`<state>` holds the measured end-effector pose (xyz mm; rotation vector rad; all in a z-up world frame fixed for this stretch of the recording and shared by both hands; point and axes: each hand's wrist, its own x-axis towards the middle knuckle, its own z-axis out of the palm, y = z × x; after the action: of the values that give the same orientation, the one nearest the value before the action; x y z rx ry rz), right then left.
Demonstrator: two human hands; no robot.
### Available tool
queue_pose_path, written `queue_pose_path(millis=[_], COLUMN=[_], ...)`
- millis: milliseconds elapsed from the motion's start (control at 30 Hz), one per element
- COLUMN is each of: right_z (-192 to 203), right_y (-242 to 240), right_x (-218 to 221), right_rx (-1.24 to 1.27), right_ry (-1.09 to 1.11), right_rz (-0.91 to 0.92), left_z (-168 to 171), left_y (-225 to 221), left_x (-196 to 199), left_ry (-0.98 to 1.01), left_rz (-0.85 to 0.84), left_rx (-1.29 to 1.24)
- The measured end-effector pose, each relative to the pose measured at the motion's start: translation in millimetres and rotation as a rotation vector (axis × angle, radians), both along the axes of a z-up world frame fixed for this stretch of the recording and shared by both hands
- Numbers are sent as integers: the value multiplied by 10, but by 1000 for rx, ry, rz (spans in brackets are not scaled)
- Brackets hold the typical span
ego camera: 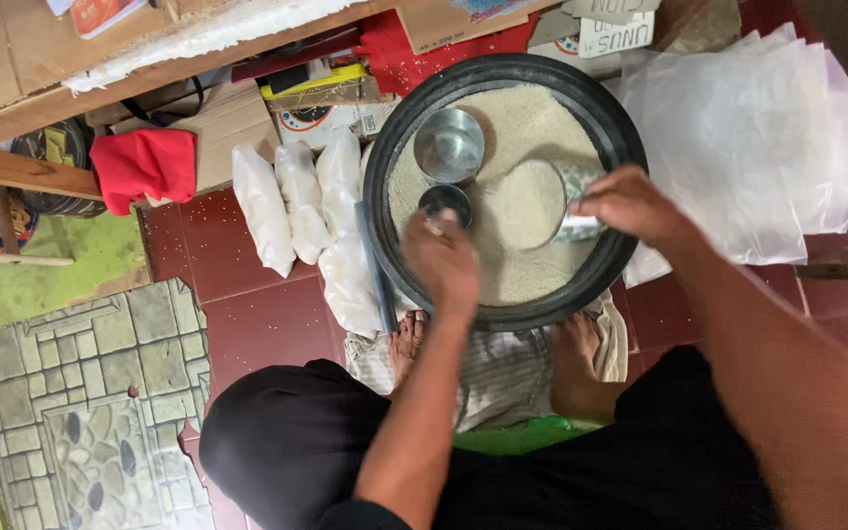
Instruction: The person measures rice from a bucket into plastic bags by hand using metal and plastic cups.
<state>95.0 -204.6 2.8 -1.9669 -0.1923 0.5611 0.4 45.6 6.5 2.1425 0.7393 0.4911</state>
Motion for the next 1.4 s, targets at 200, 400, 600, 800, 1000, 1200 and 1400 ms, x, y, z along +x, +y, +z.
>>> queue_pose_path(millis=[200, 400, 600, 800, 1000, 1200, 1400], right_z=[1271, 1446, 1169, 727, 804, 953, 992], right_y=[193, 34, -92, -304, -134, -32, -52], right_x=[213, -29, 32, 6, -7, -63, -69], right_rx=[-304, -169, -276, -301, -336, -323, -399], right_ry=[272, 144, 155, -82, -205, -290, -409], right_rz=[-51, -196, -185, -115, -14, -13, -13], left_z=[-1151, -2052, -2041, -1859, -1121, -1436, -924], left_y=[771, 689, 190, -241, -359, -257, -102], left_x=[462, 291, 175, 128, 139, 159, -6], left_ry=[416, 158, 131, 178, 344, 318, 256], left_rz=[-226, -364, -351, -407, -394, -445, -487], left_rx=[-8, -16, -189, -675, -204, -280, -714])
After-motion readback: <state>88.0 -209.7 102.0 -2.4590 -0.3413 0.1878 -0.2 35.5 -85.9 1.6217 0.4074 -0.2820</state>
